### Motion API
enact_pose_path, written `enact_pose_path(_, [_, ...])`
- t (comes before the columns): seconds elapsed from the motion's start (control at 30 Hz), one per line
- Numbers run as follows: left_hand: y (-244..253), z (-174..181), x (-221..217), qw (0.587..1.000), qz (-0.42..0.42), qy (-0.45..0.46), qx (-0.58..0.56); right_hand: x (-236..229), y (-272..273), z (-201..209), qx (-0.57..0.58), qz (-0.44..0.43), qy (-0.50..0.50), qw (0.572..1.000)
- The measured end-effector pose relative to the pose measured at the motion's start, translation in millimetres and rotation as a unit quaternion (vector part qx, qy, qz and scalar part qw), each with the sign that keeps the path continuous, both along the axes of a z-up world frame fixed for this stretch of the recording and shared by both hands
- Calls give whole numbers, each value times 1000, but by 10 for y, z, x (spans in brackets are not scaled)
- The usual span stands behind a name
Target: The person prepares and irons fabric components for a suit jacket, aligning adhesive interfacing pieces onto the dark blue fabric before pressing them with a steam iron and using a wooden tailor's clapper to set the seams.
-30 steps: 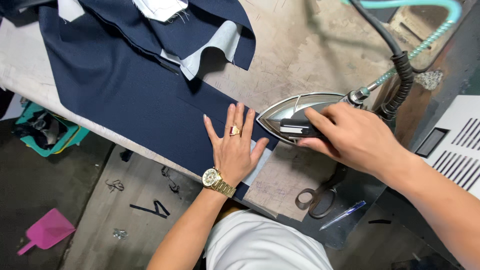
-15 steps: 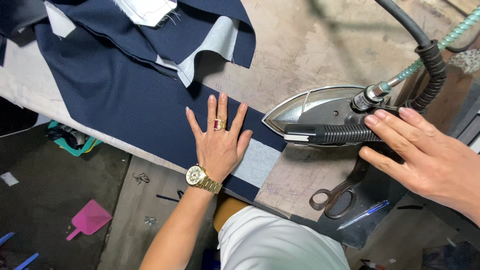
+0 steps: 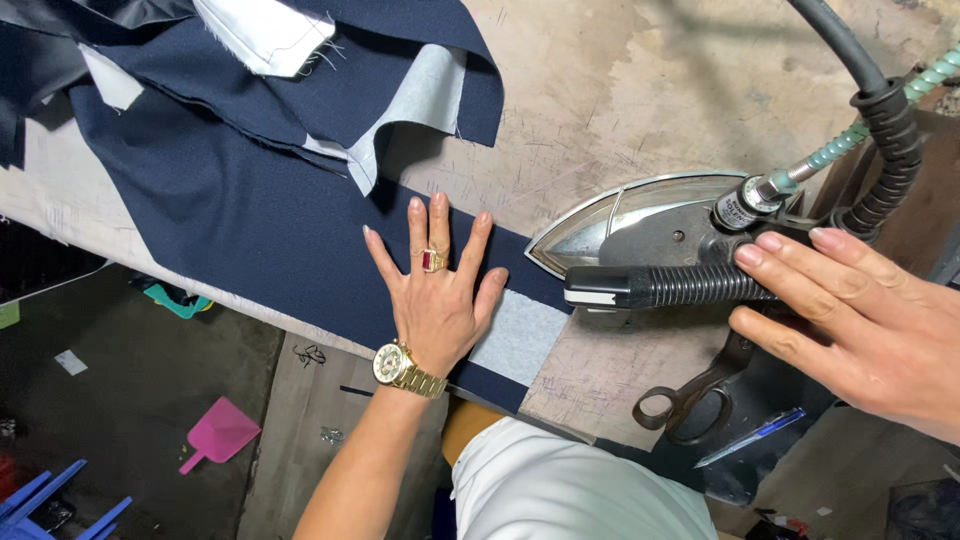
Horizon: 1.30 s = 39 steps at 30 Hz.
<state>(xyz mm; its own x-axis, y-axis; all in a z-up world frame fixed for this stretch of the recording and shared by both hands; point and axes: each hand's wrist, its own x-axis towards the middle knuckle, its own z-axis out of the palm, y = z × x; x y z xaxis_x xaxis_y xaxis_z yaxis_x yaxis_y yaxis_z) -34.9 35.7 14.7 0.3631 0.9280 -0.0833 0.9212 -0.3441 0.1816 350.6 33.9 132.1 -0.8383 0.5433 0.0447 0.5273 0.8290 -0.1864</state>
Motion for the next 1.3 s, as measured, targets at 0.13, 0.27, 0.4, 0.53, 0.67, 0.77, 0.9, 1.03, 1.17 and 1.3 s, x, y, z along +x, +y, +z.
enact_pose_path(0.13, [54,34,6,1000,-7,15,-3,14,-22,-22,-5,-8,4,1000])
enact_pose_path(0.27, [12,-1,-25,1000,-7,22,-11,11,-20,-32,-2,-13,11,1000])
enact_pose_path(0.4, [7,-39,-49,1000,-3,18,-17,2,-19,-45,6,-12,10,1000])
enact_pose_path(0.53, [2,-86,-61,1000,0,5,-17,-51,-3,-32,6,-28,35,999])
enact_pose_path(0.67, [-7,-114,-66,1000,3,2,-11,-329,87,34,19,-70,61,995])
enact_pose_path(0.77, [-3,-102,-51,1000,1,-6,-4,-597,229,74,-40,-63,29,997])
enact_pose_path(0.9, [-5,-120,-70,1000,-1,-8,12,-850,301,-53,-27,-122,-94,988])
enact_pose_path(1.03, [-10,-142,-85,1000,-3,-4,20,-1067,273,-69,37,-149,-113,982])
enact_pose_path(1.17, [26,-90,-130,1000,-9,8,3,-1382,250,-66,15,-182,-95,979])
enact_pose_path(1.3, [325,78,-349,998,-10,-35,46,-1645,293,-20,17,-231,-123,965])
